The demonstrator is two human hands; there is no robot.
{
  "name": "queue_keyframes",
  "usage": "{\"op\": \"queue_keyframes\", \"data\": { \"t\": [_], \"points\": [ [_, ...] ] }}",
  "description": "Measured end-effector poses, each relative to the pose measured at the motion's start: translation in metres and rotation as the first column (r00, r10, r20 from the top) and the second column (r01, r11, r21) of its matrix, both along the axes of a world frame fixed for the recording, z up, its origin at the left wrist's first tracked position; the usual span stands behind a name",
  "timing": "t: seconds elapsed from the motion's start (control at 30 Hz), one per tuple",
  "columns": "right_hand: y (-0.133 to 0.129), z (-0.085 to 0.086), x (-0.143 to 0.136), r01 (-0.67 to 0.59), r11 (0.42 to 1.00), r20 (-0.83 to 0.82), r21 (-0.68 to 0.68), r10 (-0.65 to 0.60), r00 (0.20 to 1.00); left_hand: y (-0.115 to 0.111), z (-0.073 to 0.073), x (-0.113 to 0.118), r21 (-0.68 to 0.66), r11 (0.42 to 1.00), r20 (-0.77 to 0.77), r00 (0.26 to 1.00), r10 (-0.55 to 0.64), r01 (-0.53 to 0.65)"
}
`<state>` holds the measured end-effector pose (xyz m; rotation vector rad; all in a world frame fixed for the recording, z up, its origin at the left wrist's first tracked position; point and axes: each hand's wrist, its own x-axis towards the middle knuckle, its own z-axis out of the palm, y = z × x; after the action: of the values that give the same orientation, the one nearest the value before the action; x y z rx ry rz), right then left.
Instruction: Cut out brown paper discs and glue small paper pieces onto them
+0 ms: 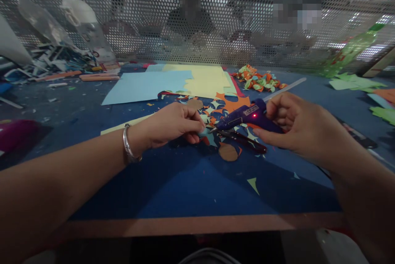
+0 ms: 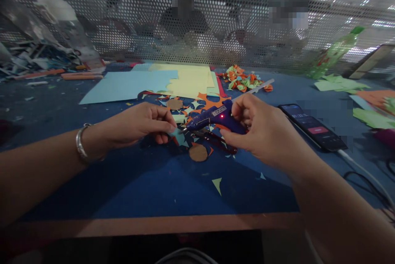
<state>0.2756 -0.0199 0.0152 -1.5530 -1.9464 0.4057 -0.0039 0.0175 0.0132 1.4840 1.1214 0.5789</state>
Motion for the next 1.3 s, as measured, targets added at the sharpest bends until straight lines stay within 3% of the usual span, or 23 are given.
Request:
{"op": "queue_keyframes", "data": {
  "t": [0.2, 0.83, 1.3],
  "points": [
    [-0.0034, 0.0007, -0.0042, -0.044, 0.999, -0.003, 0.026, 0.044, 0.999, 0.0007, -0.0011, -0.0012, -0.007, 1.000, -0.013, 1.000, -0.025, 0.025],
    [-0.0053, 0.0028, -0.0067, -0.006, 1.000, 0.053, 0.021, 0.005, 0.999, 0.0022, -0.0019, -0.0010, -0.025, 1.000, -0.035, 0.999, -0.015, 0.014],
    [-0.0064, 0.0015, -0.0074, -0.085, 0.996, 0.046, 0.024, 0.083, 0.995, 0.0050, -0.0042, -0.0020, -0.033, 0.999, -0.038, 0.999, -0.019, 0.017]
  ]
}}
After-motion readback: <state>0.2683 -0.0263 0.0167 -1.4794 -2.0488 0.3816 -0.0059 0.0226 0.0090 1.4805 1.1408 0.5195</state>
